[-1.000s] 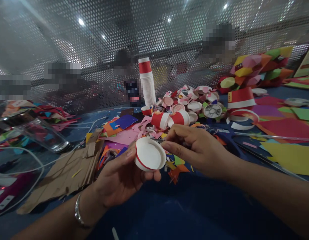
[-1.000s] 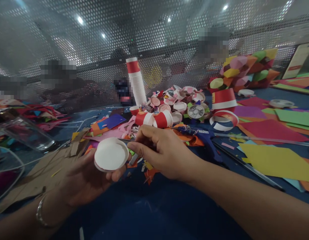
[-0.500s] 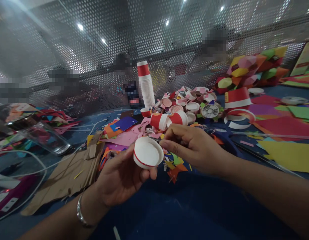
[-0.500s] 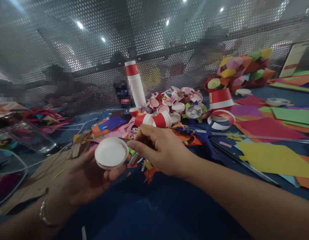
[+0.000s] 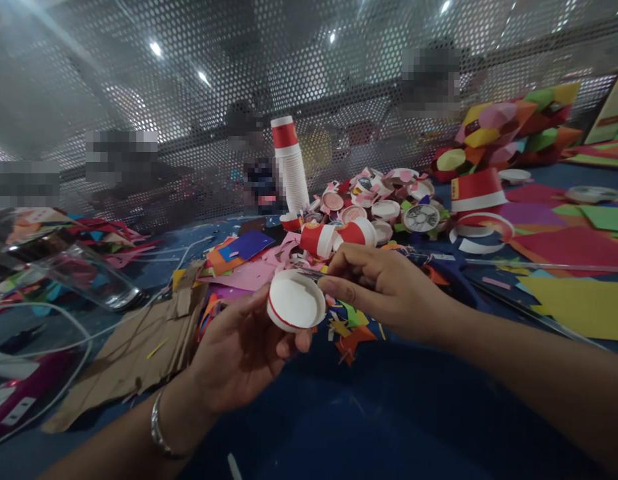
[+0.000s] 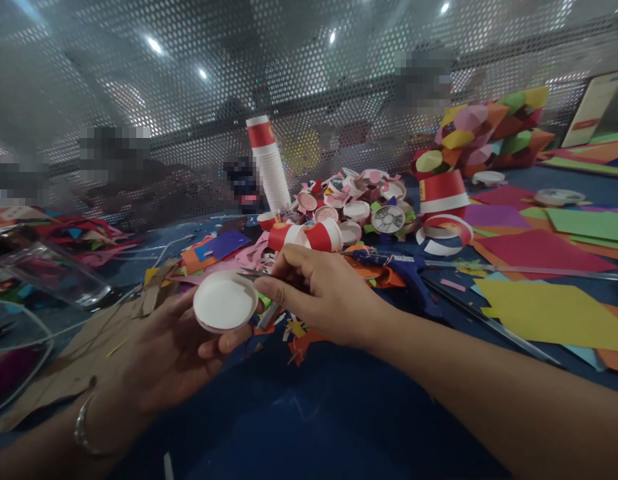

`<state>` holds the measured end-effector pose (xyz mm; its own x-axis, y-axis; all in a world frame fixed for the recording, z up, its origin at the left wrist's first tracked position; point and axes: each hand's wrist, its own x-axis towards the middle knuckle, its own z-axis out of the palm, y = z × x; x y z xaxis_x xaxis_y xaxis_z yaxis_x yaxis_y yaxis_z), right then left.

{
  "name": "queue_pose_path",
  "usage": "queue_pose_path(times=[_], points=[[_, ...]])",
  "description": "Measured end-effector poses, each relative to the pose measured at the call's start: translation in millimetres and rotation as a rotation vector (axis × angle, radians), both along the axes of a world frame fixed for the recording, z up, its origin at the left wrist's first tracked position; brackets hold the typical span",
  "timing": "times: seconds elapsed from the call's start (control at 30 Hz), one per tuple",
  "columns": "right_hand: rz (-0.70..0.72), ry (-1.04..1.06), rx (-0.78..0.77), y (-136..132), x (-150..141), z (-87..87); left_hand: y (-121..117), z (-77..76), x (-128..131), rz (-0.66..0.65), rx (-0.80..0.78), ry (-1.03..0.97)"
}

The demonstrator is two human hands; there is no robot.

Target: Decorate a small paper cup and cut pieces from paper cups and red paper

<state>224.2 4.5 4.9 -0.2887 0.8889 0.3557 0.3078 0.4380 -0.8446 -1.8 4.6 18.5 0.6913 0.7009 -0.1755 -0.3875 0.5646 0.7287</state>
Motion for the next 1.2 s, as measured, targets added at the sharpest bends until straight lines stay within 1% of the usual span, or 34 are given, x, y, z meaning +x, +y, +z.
queue_pose_path(times=[0.23, 0.37, 0.43, 0.53, 0.6, 0.67, 0.8, 0.9, 1.0, 1.1, 1.2], points=[[0.043, 0.017, -0.022, 0, -1, -1.5, 3, -6.7, 0, 0.014, -0.022, 0.026], [0.029, 0.016, -0.018, 1, -1, -1.3, 4, -7.1, -1, 0.004, -0.017, 0.047], [0.023, 0.034, -0.039, 2, -1, -1.8, 3, -5.7, -2, 0.016, 0.028, 0.048], [0.005, 0.044, -0.043, 3, 0, -3.2, 0, -4.3, -2, 0.061, 0.178, 0.051], [-0.004, 0.042, -0.037, 4, 0, -4.1, -1, -4.9, -2, 0.099, 0.247, 0.082], [-0.005, 0.034, -0.034, 4, -1, -4.5, 0, -6.5, 0, 0.134, 0.263, 0.108], [-0.022, -0.008, -0.018, 3, -2, -3.7, 1, -7.8, 3, 0.231, 0.271, 0.079], [-0.035, -0.023, -0.013, 2, -2, -2.4, -1, -5.2, 4, 0.25, 0.295, 0.071], [-0.036, -0.027, -0.013, 1, -2, -1.0, -4, -3.4, 3, 0.284, 0.321, 0.105], [-0.04, -0.025, -0.006, 1, -2, -0.2, -5, -4.2, 3, 0.336, 0.346, 0.143], [-0.045, -0.026, 0.004, 2, -3, 0.6, -6, -5.2, 4, 0.345, 0.372, 0.16]])
